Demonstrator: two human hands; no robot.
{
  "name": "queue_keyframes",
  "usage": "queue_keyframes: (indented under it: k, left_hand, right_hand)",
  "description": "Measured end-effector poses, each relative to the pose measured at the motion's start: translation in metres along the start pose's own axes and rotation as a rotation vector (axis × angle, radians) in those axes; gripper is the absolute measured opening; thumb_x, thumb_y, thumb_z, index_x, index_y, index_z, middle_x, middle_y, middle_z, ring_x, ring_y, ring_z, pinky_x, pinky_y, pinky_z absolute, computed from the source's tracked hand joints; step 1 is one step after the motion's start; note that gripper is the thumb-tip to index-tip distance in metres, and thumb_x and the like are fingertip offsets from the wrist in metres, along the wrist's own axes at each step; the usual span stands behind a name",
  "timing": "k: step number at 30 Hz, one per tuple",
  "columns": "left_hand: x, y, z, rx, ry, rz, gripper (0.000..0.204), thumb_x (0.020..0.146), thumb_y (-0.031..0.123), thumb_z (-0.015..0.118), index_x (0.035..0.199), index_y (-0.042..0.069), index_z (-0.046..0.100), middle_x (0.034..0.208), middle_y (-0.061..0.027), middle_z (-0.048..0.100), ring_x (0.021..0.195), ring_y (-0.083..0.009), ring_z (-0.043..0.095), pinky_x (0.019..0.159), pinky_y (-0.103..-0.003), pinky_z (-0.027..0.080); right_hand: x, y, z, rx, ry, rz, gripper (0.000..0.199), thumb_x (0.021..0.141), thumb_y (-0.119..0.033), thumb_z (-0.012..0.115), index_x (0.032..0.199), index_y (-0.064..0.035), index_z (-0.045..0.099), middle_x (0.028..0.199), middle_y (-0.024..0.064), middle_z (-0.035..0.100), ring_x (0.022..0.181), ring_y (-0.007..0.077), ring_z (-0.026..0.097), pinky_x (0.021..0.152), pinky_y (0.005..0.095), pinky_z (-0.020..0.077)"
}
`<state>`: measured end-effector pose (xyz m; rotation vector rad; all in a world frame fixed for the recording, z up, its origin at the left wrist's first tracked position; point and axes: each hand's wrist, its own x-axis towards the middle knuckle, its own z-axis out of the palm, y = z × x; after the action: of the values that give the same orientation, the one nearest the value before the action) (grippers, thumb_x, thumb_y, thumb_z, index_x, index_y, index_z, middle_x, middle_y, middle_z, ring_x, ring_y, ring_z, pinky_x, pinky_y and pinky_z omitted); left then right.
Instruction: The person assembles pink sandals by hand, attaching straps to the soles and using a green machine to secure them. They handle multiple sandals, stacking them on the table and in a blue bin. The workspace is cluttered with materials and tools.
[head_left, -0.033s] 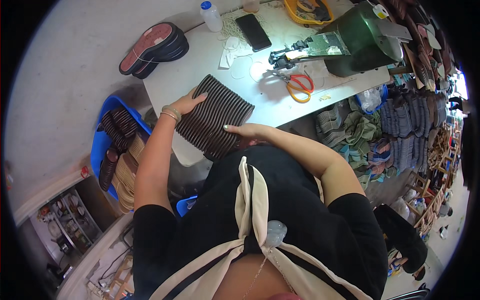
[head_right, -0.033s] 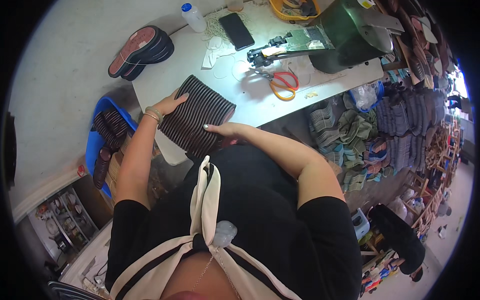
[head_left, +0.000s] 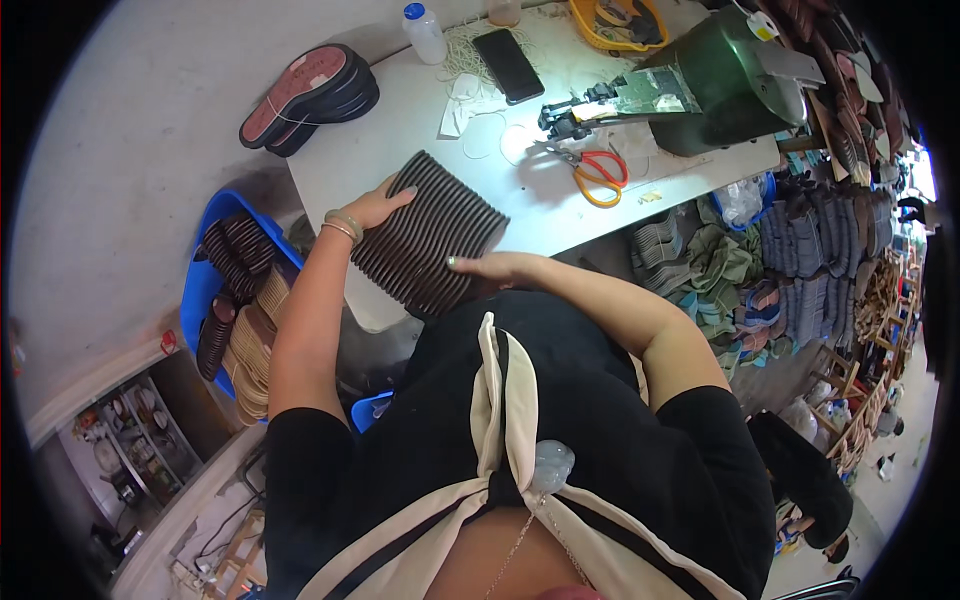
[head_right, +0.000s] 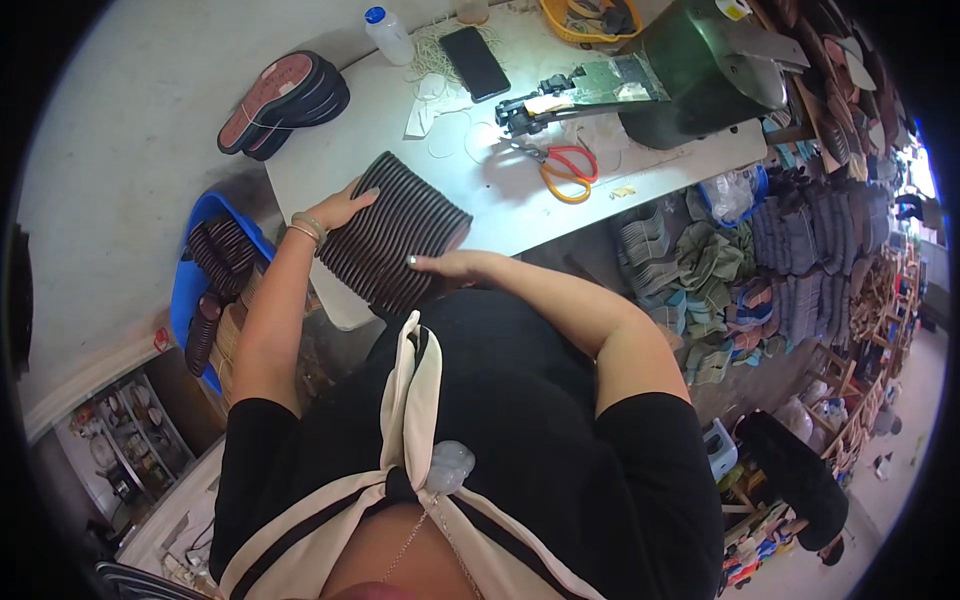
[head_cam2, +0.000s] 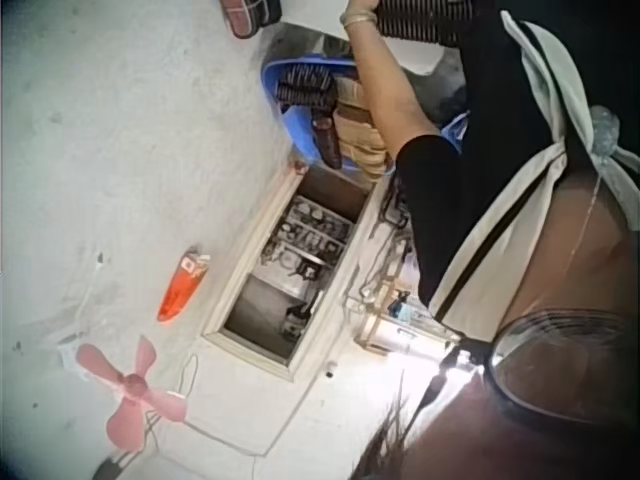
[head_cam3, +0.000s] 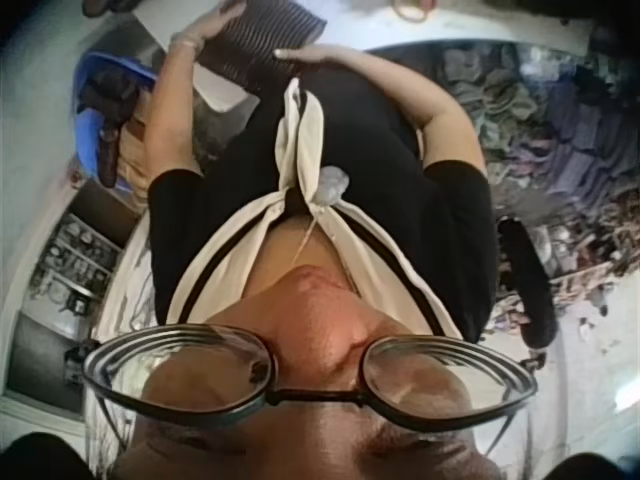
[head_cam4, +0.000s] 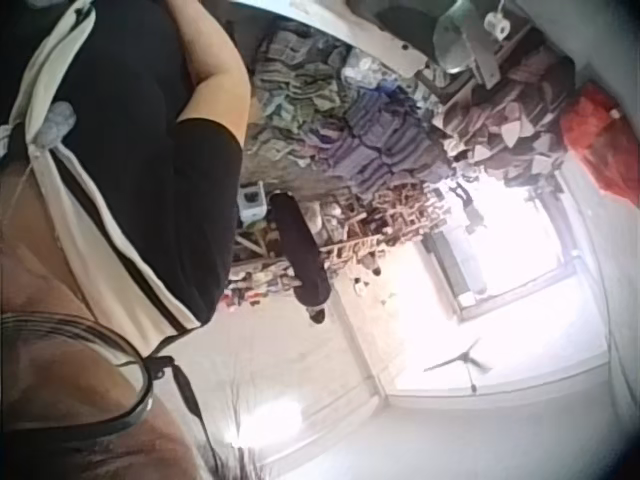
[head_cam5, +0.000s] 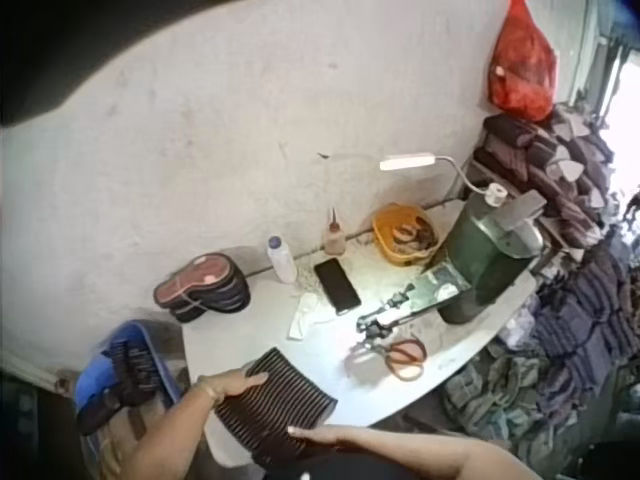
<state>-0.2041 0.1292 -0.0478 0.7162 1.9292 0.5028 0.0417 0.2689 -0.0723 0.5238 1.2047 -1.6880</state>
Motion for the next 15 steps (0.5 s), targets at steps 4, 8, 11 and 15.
queue_keyframes:
  k: [4,8,11,15]
  left_hand:
    - [-0.004,-0.008,0.018,-0.077,-0.020,0.036,0.083,0.091,0.058,0.053,0.150,0.006,0.027,0.145,-0.0215,0.042,0.135,-0.0313,0.040,0.112,-0.037,0.029]
    - [-0.002,-0.016,0.023,-0.092,-0.023,-0.007,0.085,0.092,0.064,0.044,0.152,0.008,0.023,0.148,-0.0217,0.039,0.137,-0.0327,0.037,0.112,-0.036,0.027]
    - [-0.004,-0.015,0.023,-0.088,-0.036,0.007,0.081,0.095,0.064,0.036,0.152,0.008,0.022,0.149,-0.0208,0.038,0.139,-0.0324,0.035,0.113,-0.035,0.025]
    - [-0.008,-0.035,0.035,-0.243,0.039,0.074,0.070,0.099,0.059,0.027,0.151,0.011,0.028,0.149,-0.0171,0.039,0.139,-0.0284,0.035,0.113,-0.033,0.024]
  right_hand:
    - [-0.024,-0.009,-0.024,-0.545,-0.019,-0.088,0.060,0.092,-0.050,0.056,0.121,0.0022,0.062,0.117,0.0181,0.066,0.108,0.0255,0.063,0.095,0.0345,0.0474]
    - [-0.063,-0.037,-0.082,-0.197,0.301,-0.327,0.037,0.089,-0.032,0.065,0.109,-0.0010,0.067,0.109,0.0161,0.069,0.096,0.0244,0.067,0.086,0.0378,0.0509]
    - [-0.027,-0.043,-0.105,-0.783,1.202,-0.499,0.023,0.086,-0.021,0.065,0.094,0.0004,0.066,0.099,0.0204,0.067,0.091,0.0314,0.066,0.079,0.0445,0.0507]
    - [0.014,-0.023,-0.134,-1.074,1.299,-0.534,0.018,0.085,-0.018,0.063,0.089,-0.0005,0.066,0.095,0.0210,0.063,0.090,0.0372,0.061,0.078,0.0456,0.0500]
